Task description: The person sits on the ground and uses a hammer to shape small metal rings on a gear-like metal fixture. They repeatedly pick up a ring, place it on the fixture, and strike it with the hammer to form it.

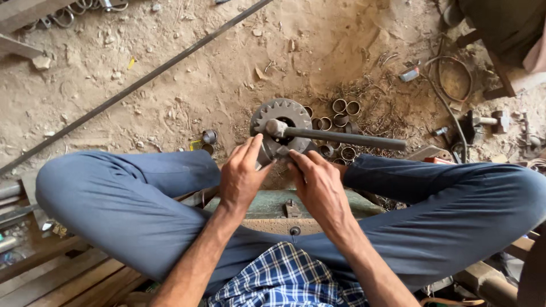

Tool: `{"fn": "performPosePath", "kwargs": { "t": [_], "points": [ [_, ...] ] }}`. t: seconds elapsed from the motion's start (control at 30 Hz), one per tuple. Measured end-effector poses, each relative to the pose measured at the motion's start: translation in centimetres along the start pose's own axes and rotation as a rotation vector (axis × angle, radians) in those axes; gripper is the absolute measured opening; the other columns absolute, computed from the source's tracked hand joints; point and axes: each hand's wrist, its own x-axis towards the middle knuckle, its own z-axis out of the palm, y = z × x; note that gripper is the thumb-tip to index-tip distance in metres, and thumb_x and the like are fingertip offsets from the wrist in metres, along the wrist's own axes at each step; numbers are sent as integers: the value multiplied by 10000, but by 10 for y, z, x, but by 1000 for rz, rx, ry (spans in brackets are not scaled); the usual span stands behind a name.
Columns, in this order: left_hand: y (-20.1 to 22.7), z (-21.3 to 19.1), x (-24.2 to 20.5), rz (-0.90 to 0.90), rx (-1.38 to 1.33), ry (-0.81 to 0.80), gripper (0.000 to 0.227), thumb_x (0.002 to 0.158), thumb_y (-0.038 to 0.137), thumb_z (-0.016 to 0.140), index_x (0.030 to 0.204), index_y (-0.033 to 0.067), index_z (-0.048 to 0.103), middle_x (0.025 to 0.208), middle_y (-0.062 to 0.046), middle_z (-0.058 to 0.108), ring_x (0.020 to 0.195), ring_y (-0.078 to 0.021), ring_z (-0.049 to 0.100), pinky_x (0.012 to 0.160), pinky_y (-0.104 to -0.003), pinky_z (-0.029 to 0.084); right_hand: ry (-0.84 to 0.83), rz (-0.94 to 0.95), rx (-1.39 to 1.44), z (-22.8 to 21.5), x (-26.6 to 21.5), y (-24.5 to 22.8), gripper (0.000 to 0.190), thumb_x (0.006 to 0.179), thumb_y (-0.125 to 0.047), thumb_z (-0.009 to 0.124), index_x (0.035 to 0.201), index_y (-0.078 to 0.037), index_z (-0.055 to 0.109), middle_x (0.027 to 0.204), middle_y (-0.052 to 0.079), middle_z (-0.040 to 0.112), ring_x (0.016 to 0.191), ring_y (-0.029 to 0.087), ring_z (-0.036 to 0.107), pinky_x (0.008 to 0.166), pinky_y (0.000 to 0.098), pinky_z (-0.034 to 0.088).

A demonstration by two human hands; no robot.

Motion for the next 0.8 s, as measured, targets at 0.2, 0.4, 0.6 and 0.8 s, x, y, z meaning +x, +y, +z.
{"fn": "performPosePath", "kwargs": {
  "t": [0.2,0.4,0.6,0.8],
  "points": [
    [7,-3,-4,74,70,-1,724,763,208,900,1340,-92,582,1226,-255,700,1087,-354,698,911,-377,588,-17,-126,-71,11,6,5,286,966,-116,649,1226,-4,690,915,187,663,703,344,679,606,435,544],
    [11,-10,4,-14,2,-28,690,727,153,900,1310,-65,602,1198,-220,722,1059,-347,700,900,-394,575,-60,-130,-254,39,1,17,493,949,-57,590,1432,23,535,966,195,607,703,351,668,579,434,550],
    [11,-14,3,-43,-19,-27,717,699,173,911,1301,-64,601,1209,-227,708,1060,-359,695,886,-396,574,-45,-163,-187,31,9,23,473,920,-74,619,1393,-58,590,938,164,621,740,373,672,611,473,531],
    [10,-15,4,24,-49,35,657,745,168,887,1301,-56,618,1216,-233,700,1086,-382,687,897,-423,567,-177,-31,-190,30,11,22,379,960,-33,589,1338,-48,593,970,163,633,770,357,701,602,446,559]
  ]
}}
